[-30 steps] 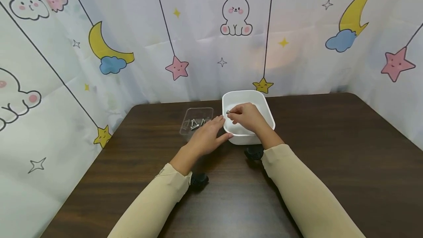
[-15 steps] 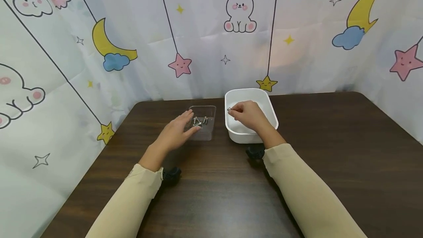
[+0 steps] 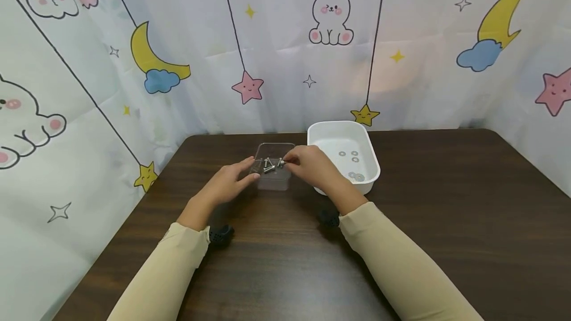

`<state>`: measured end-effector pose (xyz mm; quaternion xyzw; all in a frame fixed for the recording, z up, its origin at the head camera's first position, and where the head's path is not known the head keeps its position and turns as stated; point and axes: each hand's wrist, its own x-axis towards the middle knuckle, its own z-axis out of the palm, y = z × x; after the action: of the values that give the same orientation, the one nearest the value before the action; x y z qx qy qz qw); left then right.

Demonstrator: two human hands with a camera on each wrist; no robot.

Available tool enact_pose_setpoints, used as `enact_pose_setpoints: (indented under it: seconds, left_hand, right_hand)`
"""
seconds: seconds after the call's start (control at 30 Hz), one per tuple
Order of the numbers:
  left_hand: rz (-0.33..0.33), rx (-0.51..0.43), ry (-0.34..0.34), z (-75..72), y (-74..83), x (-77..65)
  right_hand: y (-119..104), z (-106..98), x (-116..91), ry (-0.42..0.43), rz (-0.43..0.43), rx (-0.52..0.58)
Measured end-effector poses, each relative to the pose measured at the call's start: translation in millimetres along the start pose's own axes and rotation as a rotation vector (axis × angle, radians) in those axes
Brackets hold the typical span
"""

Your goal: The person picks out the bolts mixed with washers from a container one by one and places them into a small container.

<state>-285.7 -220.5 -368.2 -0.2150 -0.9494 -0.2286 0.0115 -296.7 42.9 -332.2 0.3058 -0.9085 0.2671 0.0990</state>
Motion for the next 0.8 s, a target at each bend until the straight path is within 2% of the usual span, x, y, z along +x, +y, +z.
enact_pose_setpoints:
  seconds: [0.13,0.27,0.57,0.8]
  left_hand:
    - [-0.004,-0.005,-0.009,1.7,-1.2,-1.3]
    - [-0.002,-0.007,-0.003,2.1,-1.0,-2.1]
    - [-0.003,-0.008,-0.004,-2.2,1.6,1.0]
    - [-0.01,-0.024,-0.012,-0.7,0.9,3.6]
  right_hand:
    - [-6,12,1,-0.056,-0.05,-0.053]
    - [-7,18,1,-0.068,-0.089,-0.089]
    - [-9,21,1,-0.076,-0.136,-0.151]
    - [-10,22,-2,-0.1,-0.14,-0.204]
